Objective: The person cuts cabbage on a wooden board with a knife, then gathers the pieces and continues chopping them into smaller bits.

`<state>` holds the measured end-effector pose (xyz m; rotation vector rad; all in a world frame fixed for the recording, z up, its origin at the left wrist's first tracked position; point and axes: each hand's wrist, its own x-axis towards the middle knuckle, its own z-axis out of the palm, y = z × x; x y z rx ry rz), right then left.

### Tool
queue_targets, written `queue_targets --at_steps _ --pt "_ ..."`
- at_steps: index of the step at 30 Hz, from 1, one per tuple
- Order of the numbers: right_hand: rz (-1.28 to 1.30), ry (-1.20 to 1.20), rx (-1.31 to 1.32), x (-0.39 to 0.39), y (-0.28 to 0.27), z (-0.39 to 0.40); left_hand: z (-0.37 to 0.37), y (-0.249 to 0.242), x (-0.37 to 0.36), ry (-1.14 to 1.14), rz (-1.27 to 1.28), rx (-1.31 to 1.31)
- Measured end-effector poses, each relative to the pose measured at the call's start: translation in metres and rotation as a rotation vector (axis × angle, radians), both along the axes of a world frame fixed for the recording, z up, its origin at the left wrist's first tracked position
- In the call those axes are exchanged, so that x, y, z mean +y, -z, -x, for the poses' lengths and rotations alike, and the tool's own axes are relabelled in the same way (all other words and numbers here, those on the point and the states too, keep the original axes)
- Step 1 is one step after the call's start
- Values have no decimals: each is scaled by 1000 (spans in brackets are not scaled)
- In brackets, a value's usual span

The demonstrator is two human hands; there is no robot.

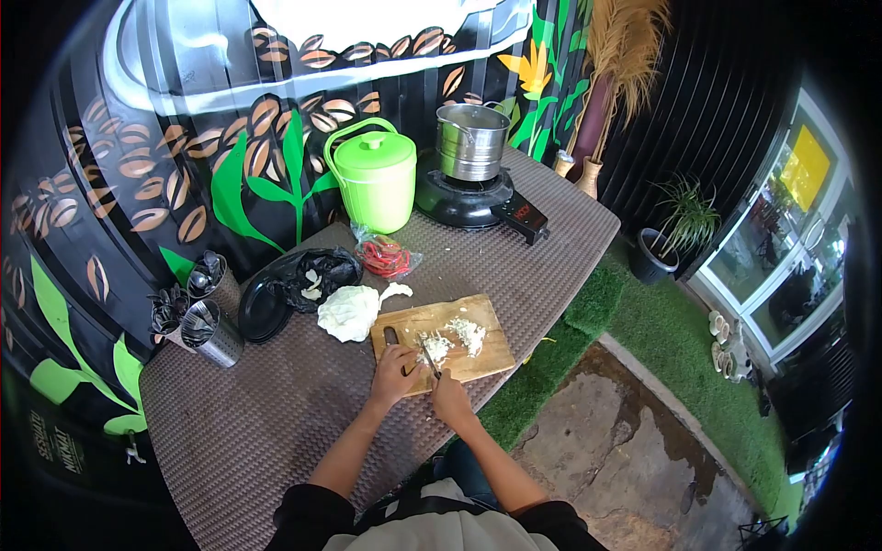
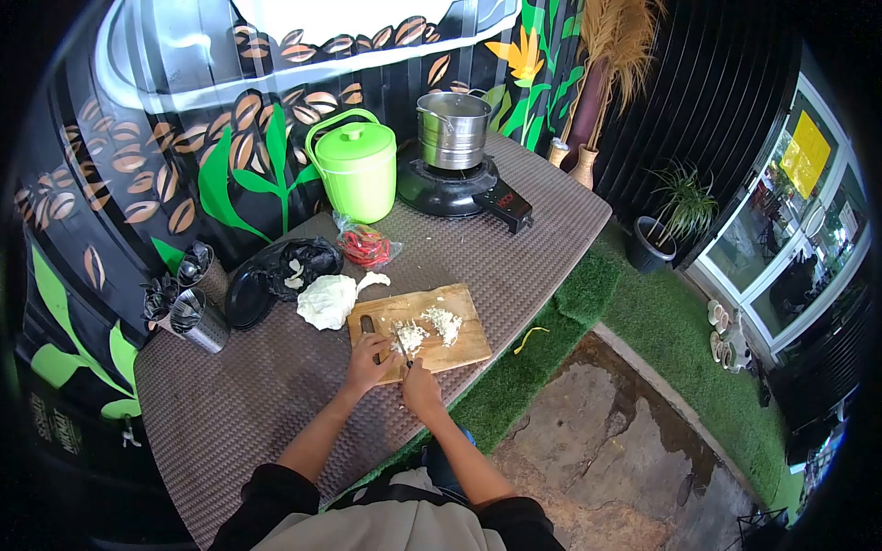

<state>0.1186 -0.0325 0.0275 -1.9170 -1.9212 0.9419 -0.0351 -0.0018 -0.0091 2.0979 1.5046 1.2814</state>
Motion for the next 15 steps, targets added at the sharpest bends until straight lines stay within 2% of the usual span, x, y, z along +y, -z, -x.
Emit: queue_targets --at_steps 6,11,15 --pt "-103 -46 -42 -6 11 2 1 4 3 0 2 19" --pt "-58 32 -138 -14 17 11 -1 1 0 -28 -26 -37" --pt "1 43 -90 -4 11 13 -2 0 -3 -80 24 -63"
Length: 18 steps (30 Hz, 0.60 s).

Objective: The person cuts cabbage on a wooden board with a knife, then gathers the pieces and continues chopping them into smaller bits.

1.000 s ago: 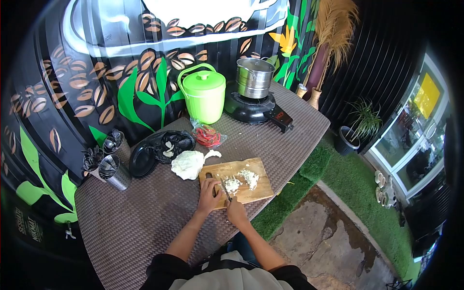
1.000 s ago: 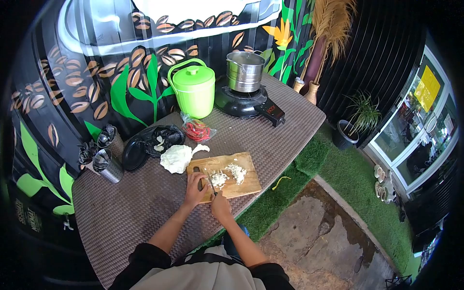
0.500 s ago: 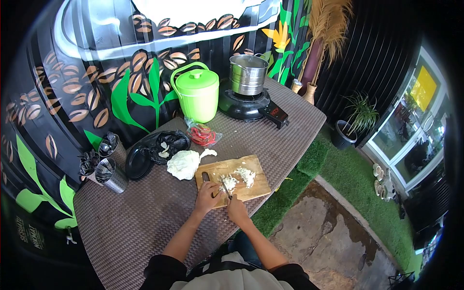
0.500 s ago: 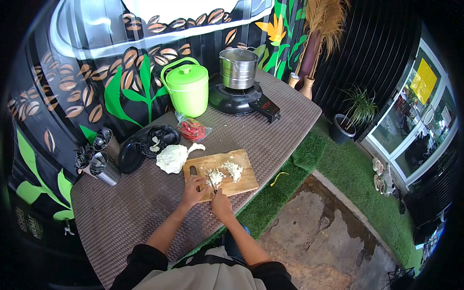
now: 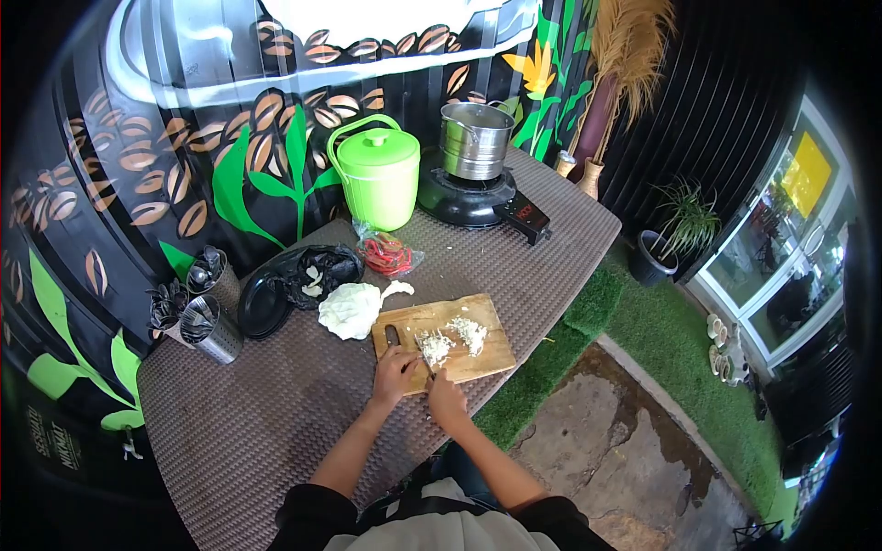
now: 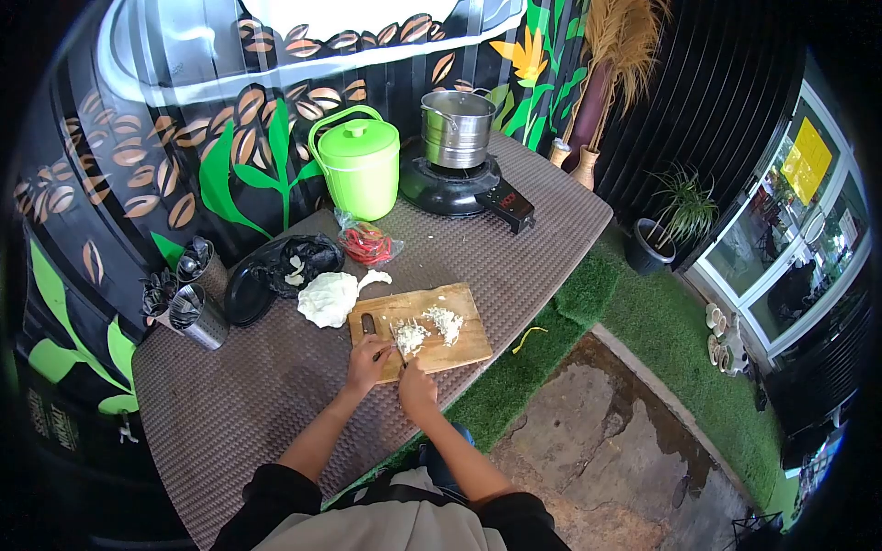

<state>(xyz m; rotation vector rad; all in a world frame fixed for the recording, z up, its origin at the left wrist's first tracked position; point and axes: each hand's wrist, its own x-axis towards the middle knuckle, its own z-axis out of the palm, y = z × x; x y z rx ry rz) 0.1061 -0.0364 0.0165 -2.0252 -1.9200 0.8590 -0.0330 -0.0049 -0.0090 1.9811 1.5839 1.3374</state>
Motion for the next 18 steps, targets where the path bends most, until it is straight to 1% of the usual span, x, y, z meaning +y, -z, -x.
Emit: queue_targets --at_steps 2,3,4,6,7,11,13,14,16,18 --pt "-61 -116 -27 22 11 -3 1 1 2 -7 -13 22" --pt "-138 -154 -22 34 15 -6 2 0 2 26 -51 43" --pt "-139 -156 -21 41 3 -9 2 0 2 61 -88 63" --pt "141 -414 -38 56 -27 -18 3 3 2 56 -83 62" --pt "203 -290 43 48 -55 -15 2 3 3 51 -80 62" --pt "133 -254 37 35 -26 -11 1 2 1 47 -43 19" --pt "-2 -144 9 20 -9 -6 0 -6 -3 22 32 -12" --pt "0 -147 9 13 -3 -3 2 -4 -2 19 34 -11" --pt "-7 -41 -14 2 0 4 3 0 1 50 -71 61" --pt "-26 -33 0 5 1 9 2 -1 0 54 -44 34"
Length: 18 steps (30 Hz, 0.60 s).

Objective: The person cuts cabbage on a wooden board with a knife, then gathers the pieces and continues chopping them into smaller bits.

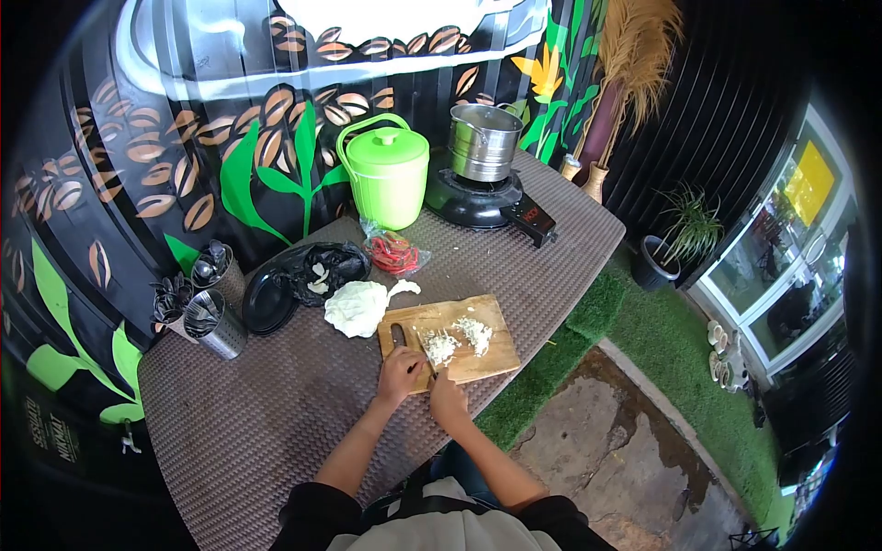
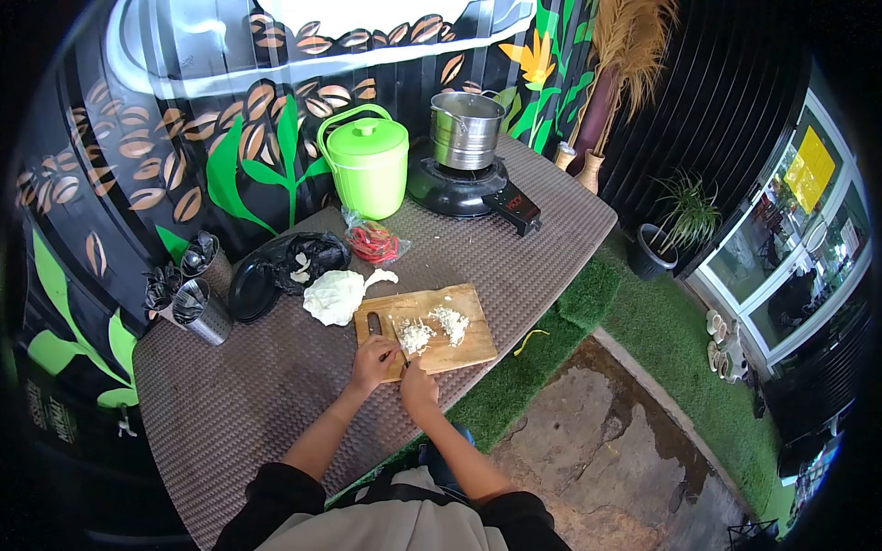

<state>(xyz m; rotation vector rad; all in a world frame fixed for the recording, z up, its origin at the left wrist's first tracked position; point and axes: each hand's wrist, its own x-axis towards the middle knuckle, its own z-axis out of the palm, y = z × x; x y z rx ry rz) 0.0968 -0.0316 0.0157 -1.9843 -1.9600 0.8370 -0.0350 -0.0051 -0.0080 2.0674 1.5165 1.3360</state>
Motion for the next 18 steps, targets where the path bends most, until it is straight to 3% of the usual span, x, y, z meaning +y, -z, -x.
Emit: queue_targets --at_steps 2,7,10,11,13,18 --pt "-21 8 18 8 0 1 1 -4 -2 5 25 -23" --pt "91 -253 -89 48 -10 -15 -1 -1 -3 -44 55 -63" --pt "118 -306 -62 30 -28 -21 -1 -1 -3 -67 92 -43" --pt "117 -307 -64 24 -22 -19 -2 -2 -4 -68 91 -45" --pt "-14 -71 -14 3 -2 -9 -3 -7 -5 -88 101 -77" --pt "-55 -22 -48 1 12 3 -2 -8 -6 -62 134 -73"
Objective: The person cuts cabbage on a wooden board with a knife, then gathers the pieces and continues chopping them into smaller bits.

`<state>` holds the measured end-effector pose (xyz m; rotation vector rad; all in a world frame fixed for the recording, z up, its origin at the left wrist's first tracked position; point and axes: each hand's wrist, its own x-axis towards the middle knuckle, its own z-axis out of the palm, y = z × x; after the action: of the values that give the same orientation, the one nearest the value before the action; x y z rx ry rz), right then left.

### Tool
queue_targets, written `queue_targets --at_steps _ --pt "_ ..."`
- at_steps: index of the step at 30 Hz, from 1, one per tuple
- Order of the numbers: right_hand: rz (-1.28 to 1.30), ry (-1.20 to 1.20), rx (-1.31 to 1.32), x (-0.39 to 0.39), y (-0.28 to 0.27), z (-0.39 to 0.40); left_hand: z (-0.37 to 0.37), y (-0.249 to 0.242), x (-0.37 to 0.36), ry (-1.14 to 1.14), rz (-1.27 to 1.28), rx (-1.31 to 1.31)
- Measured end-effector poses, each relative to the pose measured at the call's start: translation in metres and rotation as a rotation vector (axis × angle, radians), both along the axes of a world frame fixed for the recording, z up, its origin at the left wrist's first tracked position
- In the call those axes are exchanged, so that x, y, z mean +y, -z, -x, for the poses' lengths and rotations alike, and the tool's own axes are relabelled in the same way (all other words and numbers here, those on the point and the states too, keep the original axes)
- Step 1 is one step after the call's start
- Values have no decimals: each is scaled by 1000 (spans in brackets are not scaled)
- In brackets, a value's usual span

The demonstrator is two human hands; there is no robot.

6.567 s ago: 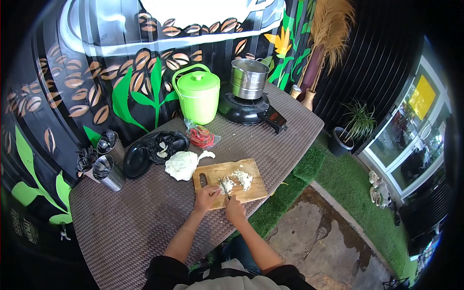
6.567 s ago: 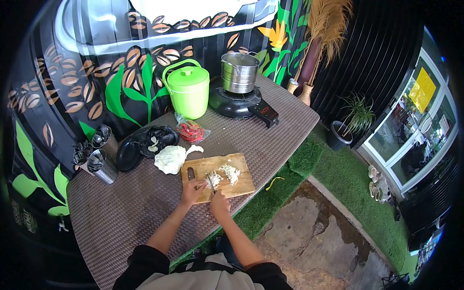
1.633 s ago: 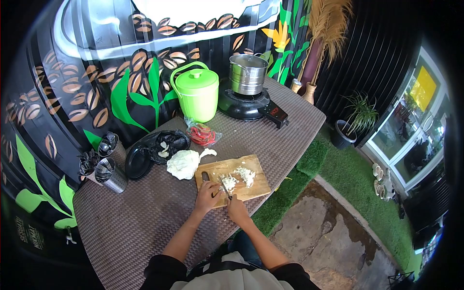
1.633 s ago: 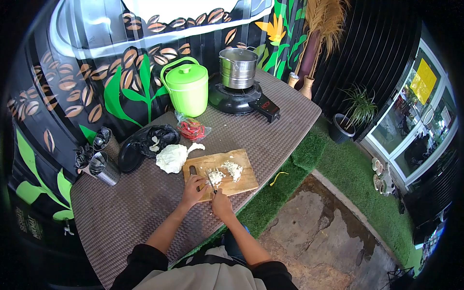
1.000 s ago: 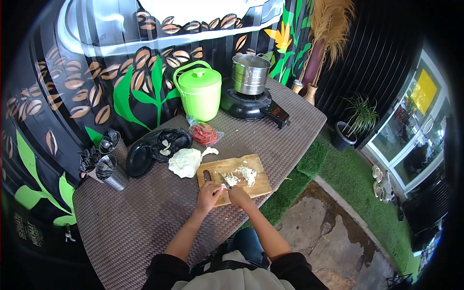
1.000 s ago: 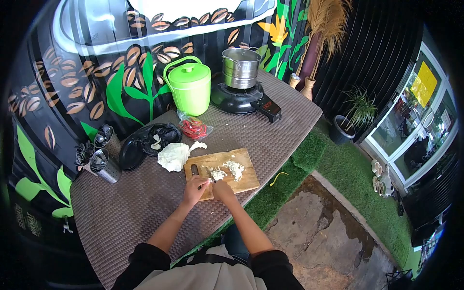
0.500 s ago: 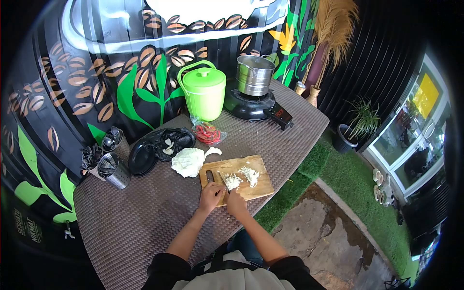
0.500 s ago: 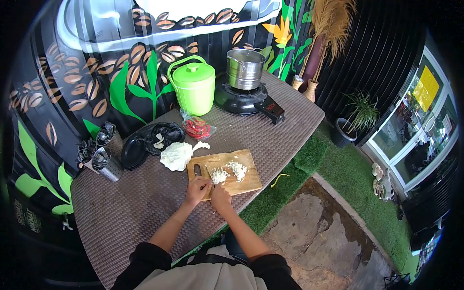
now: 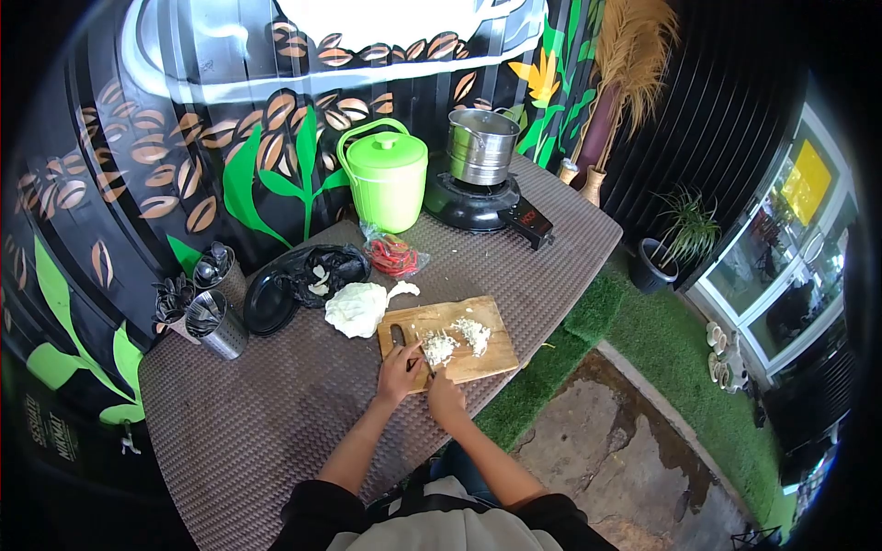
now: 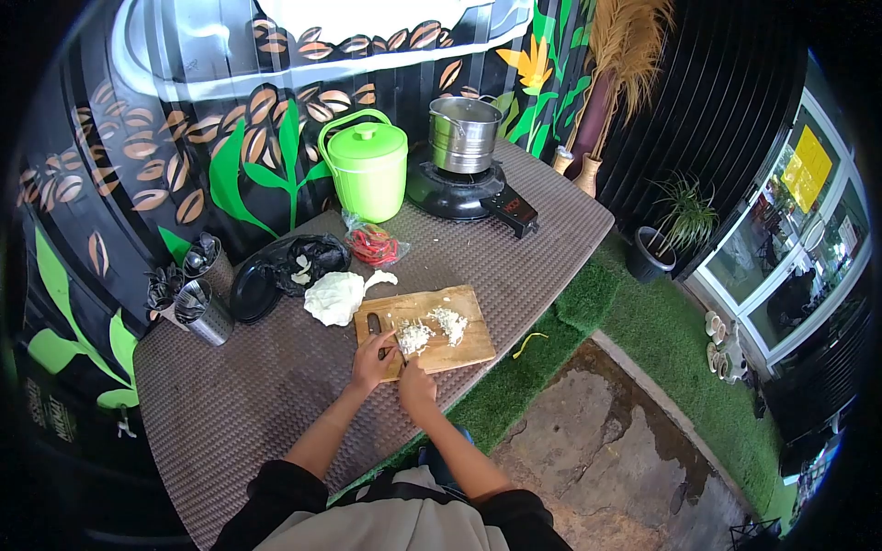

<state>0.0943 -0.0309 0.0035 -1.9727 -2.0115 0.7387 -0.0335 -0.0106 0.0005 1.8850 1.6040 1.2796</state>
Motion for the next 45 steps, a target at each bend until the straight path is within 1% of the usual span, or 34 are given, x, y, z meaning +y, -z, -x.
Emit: queue_targets --at_steps 2,4,5,6,8,9,11,12,14,17,18,20,21,22,23,25,26,28,29,31,32,34,35,37,38,39,40,43,45 --pt "21 -9 3 14 -6 -2 -1 5 -1 8 -12 -5" --pt "-7 -101 51 31 -11 -10 2 11 3 14 -111 71" --pt "-22 -173 29 40 -2 -15 2 13 4 14 -114 72" --pt "-24 -174 28 38 -14 -20 2 13 3 -1 -95 82" --pt "241 -319 4 29 -54 -27 1 15 3 -14 -77 89" --pt "240 -317 2 24 -43 -26 2 16 3 -14 -53 52" --pt "7 -54 63 6 -7 -18 2 15 4 -13 -29 16" --pt "8 -53 62 1 -6 -13 2 14 3 -1 -37 15" --pt "14 35 62 -7 -4 -7 0 13 2 10 -43 14" --pt "-34 -7 77 7 0 -10 1 16 2 4 -34 13" --pt "-36 -4 78 13 3 -15 0 13 2 16 -70 43" --pt "24 -129 270 29 10 -33 0 9 3 28 -112 76" --pt "-88 -113 289 29 8 -39 -1 8 5 46 -175 128" --pt "-93 -114 289 31 6 -46 -2 7 7 65 -237 181" --pt "-145 -105 332 31 6 -54 -2 6 10 67 -241 181" --pt "-223 -71 380 27 5 -65 -4 1 12 7 -303 283" --pt "-222 -65 379 25 6 -67 -6 -1 12 13 -301 282" --pt "-139 -3 457 20 2 -72 -14 -29 8 -94 -230 260" --pt "-140 -3 455 17 0 -74 -15 -34 9 -93 -231 258" --pt "-152 -7 456 12 -2 -76 -12 -40 9 -95 -114 287" --pt "-153 -16 458 11 -3 -75 -10 -35 12 -104 -116 288" --pt "-244 -39 383 11 -6 -73 -7 -17 13 -289 -36 251" --pt "-211 -40 357 12 -8 -72 -4 -10 11 -303 -38 253" --pt "-189 -72 315 9 -21 -64 -1 -1 4 -460 174 230" --pt "-165 -93 269 9 -27 -59 -1 2 0 -471 174 230" --pt "-248 -130 279 9 -17 -53 -1 4 -5 -496 212 178" --pt "-259 -140 284 8 -20 -46 1 6 -4 -520 240 126" --pt "-181 -252 111 9 -20 -30 4 15 8 -524 233 149" --pt "-174 -240 76 13 -16 -23 5 17 10 -546 267 119"
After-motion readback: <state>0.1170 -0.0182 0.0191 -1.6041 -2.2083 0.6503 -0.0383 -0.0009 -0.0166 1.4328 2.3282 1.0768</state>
